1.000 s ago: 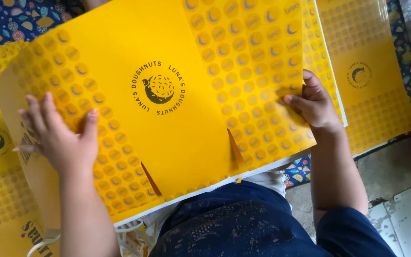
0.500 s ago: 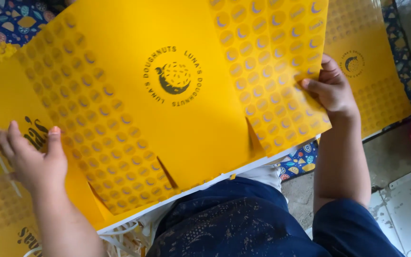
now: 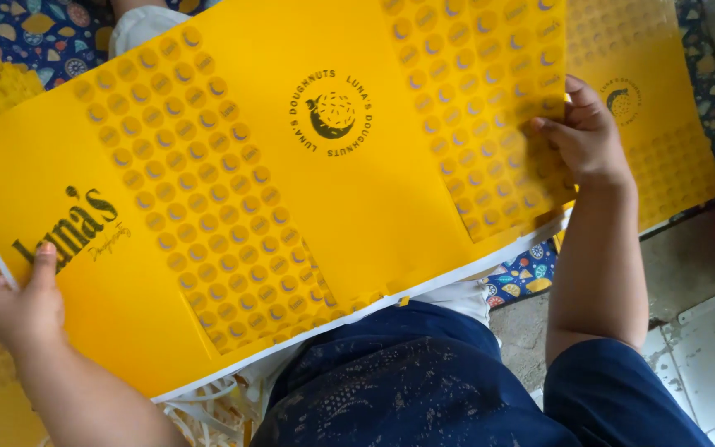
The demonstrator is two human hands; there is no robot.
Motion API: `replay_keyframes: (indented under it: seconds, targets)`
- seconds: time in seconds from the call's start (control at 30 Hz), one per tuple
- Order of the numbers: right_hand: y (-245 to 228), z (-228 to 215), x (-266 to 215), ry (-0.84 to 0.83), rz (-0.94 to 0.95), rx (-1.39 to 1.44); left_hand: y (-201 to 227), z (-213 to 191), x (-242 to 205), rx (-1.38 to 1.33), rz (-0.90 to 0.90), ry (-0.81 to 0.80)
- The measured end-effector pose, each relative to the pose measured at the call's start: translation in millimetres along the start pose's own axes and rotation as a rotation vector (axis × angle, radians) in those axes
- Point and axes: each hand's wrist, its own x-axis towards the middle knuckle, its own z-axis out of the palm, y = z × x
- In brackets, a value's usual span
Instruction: Peeling adhesive strips and preparing cardboard donut boxes for assembly
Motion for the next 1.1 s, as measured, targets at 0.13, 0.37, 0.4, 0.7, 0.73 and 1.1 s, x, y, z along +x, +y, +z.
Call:
replay_keyframes:
  seconds: [0.13,0.37,0.4,0.7,0.73,1.1]
  targets:
    - [4,-10,2,0.140,0.060,-0.072,-1,-21,-7,0.043,0.130,0.179]
    - [-10,-8,-4,0.074,0.011,-0.127,13,-59,-12,-0.442,-0.274,-0.171]
    - [-13,-6,-5,0.090,0.036,-0.149,7,-61,-14,-0.439,-0.296,-0.265]
    - [-17,-4,2,0.058,-0.083,-0.441,6,-73,-28,-0.424,-0.329,-0.462]
    - [-18,-7,3,0.064,-0.185,-0.680,15,-73,-30,-0.376,-0.341,-0.433]
    - [0,183,-107,-0.543,-0.814,-1.349,6,-20,-23,-0.670,-0.276,-0.202]
